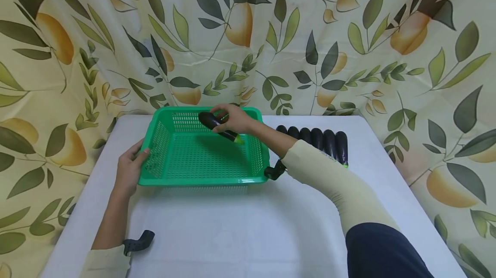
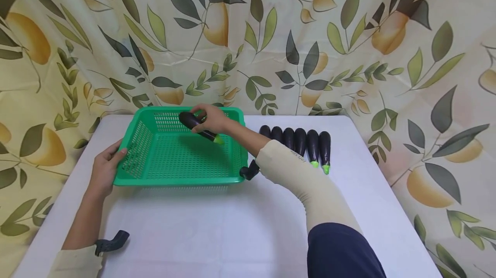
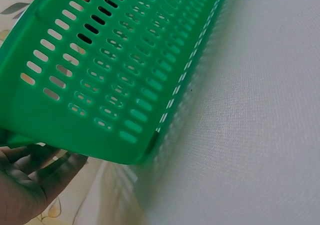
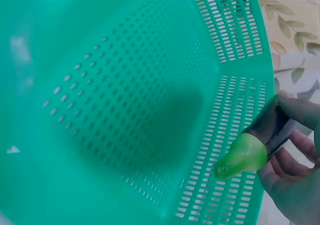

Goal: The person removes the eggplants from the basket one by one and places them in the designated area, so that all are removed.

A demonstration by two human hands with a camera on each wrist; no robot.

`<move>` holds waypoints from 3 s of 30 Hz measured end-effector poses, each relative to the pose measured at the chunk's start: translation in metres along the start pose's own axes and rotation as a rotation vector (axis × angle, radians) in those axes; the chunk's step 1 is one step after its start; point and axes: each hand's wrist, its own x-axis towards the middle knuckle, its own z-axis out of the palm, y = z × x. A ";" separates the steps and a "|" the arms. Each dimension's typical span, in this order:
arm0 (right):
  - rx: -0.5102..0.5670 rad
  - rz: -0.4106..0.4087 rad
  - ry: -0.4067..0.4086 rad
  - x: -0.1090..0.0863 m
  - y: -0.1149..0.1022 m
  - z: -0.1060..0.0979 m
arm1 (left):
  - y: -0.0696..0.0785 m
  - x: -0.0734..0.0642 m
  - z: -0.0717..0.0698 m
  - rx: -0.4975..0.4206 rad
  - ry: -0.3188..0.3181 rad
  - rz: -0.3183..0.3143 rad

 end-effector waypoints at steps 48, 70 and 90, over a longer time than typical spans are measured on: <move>0.263 0.218 0.352 -0.153 0.087 -0.073 | -0.001 -0.001 -0.001 -0.011 0.006 -0.001; 0.319 0.351 0.542 -0.206 0.145 -0.101 | -0.003 0.001 0.000 -0.016 -0.001 0.003; 0.228 0.513 0.755 -0.248 0.184 -0.133 | 0.003 -0.005 0.000 -0.006 -0.005 0.013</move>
